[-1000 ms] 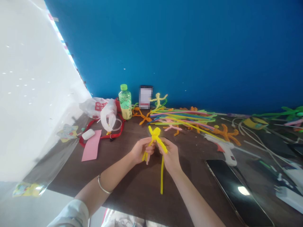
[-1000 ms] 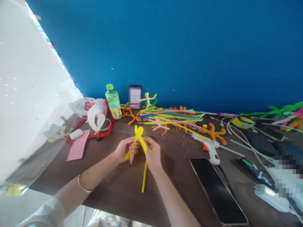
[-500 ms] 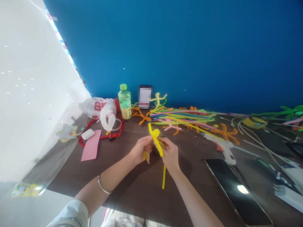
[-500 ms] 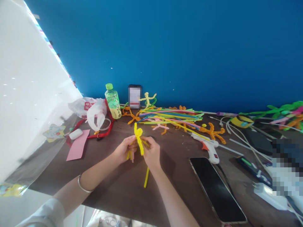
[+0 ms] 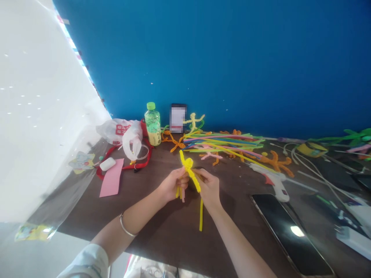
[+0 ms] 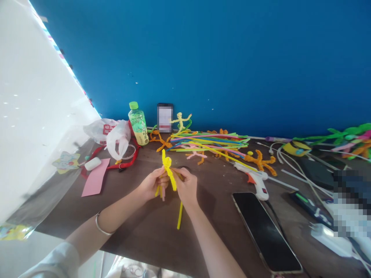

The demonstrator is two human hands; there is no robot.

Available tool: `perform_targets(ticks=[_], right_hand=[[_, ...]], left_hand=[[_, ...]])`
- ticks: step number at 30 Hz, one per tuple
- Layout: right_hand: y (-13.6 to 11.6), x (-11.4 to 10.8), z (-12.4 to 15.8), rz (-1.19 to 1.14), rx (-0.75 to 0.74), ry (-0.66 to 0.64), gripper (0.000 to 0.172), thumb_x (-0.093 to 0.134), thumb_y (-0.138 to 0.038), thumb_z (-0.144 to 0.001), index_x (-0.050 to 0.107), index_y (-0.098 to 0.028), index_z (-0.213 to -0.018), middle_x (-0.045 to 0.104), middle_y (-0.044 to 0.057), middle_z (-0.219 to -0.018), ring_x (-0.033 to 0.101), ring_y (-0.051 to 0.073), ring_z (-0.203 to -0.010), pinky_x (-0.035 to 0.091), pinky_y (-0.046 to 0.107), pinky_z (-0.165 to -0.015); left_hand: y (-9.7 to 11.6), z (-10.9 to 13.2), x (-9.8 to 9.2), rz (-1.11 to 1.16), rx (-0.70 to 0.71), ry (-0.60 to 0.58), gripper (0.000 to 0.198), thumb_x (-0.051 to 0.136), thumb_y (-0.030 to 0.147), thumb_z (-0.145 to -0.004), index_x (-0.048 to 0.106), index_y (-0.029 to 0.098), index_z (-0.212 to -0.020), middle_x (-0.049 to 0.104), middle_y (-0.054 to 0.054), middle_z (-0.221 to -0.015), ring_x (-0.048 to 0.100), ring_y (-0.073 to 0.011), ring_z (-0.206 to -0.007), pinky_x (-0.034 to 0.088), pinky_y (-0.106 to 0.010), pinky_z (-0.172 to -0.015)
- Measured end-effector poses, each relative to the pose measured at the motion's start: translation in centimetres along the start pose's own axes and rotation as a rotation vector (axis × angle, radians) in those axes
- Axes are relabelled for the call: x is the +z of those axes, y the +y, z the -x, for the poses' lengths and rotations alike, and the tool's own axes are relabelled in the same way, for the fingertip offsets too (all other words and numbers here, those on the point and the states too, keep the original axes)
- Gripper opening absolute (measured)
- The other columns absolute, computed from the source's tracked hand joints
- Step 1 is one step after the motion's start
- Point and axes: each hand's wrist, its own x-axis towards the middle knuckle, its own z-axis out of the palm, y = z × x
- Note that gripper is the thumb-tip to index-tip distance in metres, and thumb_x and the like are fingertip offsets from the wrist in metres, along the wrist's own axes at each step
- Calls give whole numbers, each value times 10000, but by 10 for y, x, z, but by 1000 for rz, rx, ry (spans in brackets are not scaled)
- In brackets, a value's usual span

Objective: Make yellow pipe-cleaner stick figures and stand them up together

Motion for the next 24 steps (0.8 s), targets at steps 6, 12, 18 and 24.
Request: perform_targets(ticks=[6,12,18,24], right_hand=[[-1,-1,0,11,-10,24,178,622,-308,-663,700,-177,-754,561,1,-616,481,118,-559,372,234,-507],[-1,0,1,18,-12,24,175,625,-302,-668,699,-177,-767,564,5,-627,500,128,-578,393,242,-530],[2,-1,2,47,-81,-1,190,584,-282,-717,680,-177,-843,589,13,-686,532,136,-625,415,237,-557],[1,-2,3,133,-98,10,214,591,-265,-719,675,-181,-897,644,32,-761,583,170,-720,450,259,-637]], left_hand=[[-1,-1,-2,-14,6,-29,298,646,264,-686,387,137,-612,195,84,-536,135,-10,-410,190,-114,-351],[-2,-1,-3,-7,4,-24,318,661,273,-671,378,140,-611,192,88,-528,142,-8,-406,197,-111,-348],[1,-2,0,-80,17,-38,277,664,286,-670,437,128,-671,295,82,-540,185,14,-392,179,-103,-349],[-3,-5,0,-449,253,150,279,675,318,-646,538,154,-825,496,43,-573,453,-42,-448,379,-166,-444]])
